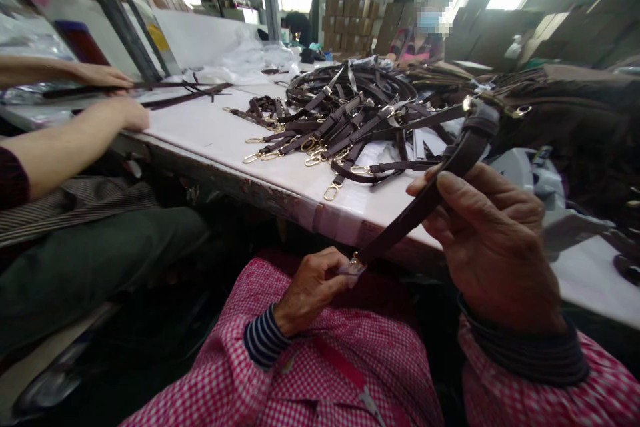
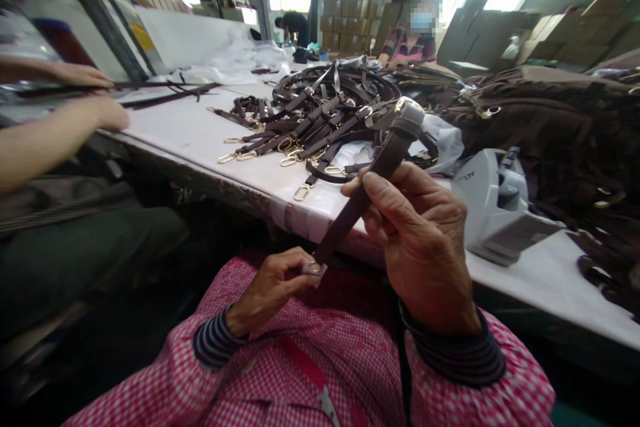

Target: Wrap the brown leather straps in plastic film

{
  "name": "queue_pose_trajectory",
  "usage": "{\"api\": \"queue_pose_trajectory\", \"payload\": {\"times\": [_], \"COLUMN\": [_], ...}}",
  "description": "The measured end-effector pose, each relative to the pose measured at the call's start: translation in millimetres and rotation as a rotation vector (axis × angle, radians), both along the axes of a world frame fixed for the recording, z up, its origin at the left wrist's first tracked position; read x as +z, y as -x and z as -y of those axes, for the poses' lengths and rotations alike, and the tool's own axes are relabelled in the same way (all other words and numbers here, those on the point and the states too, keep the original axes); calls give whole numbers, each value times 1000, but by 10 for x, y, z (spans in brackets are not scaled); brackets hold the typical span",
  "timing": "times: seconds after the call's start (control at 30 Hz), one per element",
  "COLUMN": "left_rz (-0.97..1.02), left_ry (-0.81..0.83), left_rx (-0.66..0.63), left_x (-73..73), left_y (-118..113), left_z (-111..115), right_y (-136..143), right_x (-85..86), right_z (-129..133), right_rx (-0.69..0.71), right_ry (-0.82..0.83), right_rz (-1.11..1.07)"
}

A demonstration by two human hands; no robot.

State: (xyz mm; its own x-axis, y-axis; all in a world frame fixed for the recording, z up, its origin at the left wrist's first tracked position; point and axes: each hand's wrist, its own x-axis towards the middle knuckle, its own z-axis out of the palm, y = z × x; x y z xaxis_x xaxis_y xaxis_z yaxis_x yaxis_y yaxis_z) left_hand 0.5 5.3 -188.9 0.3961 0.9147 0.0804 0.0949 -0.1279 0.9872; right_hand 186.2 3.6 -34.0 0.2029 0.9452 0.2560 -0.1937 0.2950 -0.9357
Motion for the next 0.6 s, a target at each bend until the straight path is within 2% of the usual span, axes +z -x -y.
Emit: {"api": "queue_pose_trajectory", "payload": {"times": [0.13, 0.3, 0.6], "left_rz": [90, 159, 200], "left_ry": [138, 230, 243], "left_rx": [-50, -96, -158], "left_x": [83, 218, 446], "left_y": [-3, -25, -95], "left_z": [-10, -35, -15], "right_y": [-58, -150, -217], "right_x": [-6, -31, -1], "right_z": [0, -3, 29], "right_rx": [1, 19, 34], "right_ry": [10, 25, 34], "right_rz": [-14, -19, -34]}}
